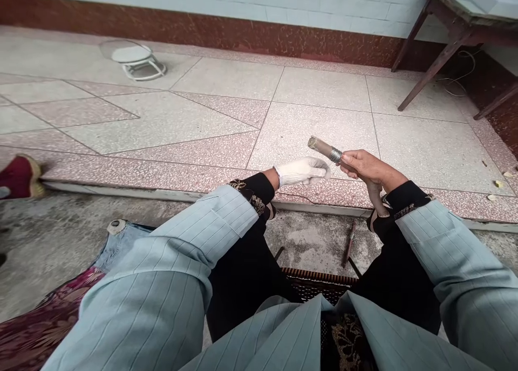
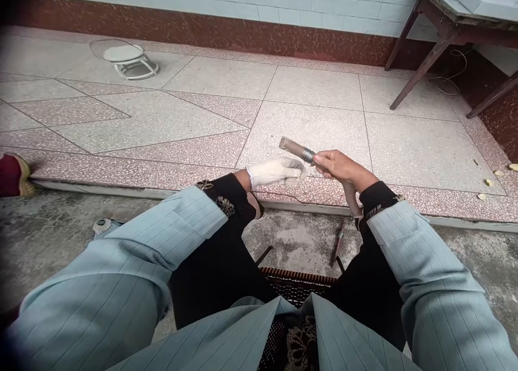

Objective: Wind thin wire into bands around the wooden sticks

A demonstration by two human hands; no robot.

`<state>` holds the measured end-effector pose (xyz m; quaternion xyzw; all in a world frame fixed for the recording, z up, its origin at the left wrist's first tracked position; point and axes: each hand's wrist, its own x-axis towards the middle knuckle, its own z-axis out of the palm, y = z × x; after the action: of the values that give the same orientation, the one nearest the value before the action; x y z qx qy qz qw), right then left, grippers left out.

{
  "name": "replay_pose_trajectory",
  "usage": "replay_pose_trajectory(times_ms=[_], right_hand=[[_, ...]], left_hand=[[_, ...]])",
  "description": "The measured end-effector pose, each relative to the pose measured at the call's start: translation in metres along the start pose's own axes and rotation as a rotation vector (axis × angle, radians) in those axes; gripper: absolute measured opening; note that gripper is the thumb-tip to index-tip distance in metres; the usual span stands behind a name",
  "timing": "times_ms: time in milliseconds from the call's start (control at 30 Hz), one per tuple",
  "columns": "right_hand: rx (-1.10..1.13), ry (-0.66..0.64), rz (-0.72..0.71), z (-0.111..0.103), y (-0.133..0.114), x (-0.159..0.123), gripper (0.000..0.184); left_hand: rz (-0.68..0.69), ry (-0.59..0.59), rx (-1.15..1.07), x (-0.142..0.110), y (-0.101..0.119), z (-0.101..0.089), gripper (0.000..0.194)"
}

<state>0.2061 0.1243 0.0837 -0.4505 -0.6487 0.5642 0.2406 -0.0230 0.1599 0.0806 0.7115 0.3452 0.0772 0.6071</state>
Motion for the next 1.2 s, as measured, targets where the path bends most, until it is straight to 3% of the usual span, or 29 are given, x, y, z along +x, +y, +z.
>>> replay_pose_trajectory(times_ms=[167, 267, 367, 533, 667, 867, 1033, 1200], right_hand=[[-0.241, -0.361, 0.019, -0.004, 0.009, 0.001, 0.042], [-0.521, -0.424, 0.071, -0.003, 0.014, 0.005, 0.039], [-0.814, -0.344, 0.146, 0.001, 0.011, 0.006, 0.034], [-1.13, -0.003, 0.238, 0.0, 0.005, 0.004, 0.043], [-1.032, 0.197, 0.262, -0.015, 0.011, 0.003, 0.049], [-0.643, 0.316, 0.232, -0.022, 0.023, 0.007, 0.037], [-0.082, 0.243, 0.168, -0.014, 0.022, 0.003, 0.035], [0.044, -0.062, 0.02, -0.011, 0.016, -0.012, 0.044]], left_hand=[[0.019, -0.011, 0.11, 0.001, -0.008, -0.013, 0.011], [-0.019, -0.013, 0.164, 0.003, -0.011, -0.007, 0.009], [-0.048, -0.004, 0.193, 0.005, -0.012, 0.003, 0.007], [-0.065, -0.141, 0.11, 0.014, -0.016, 0.005, 0.011], [-0.019, -0.184, 0.038, 0.022, -0.023, -0.001, 0.017], [0.046, -0.245, -0.125, 0.021, -0.025, 0.008, 0.027], [0.029, -0.182, -0.167, 0.02, -0.016, 0.02, 0.031], [0.055, -0.21, -0.115, 0.021, -0.017, 0.01, 0.024]])
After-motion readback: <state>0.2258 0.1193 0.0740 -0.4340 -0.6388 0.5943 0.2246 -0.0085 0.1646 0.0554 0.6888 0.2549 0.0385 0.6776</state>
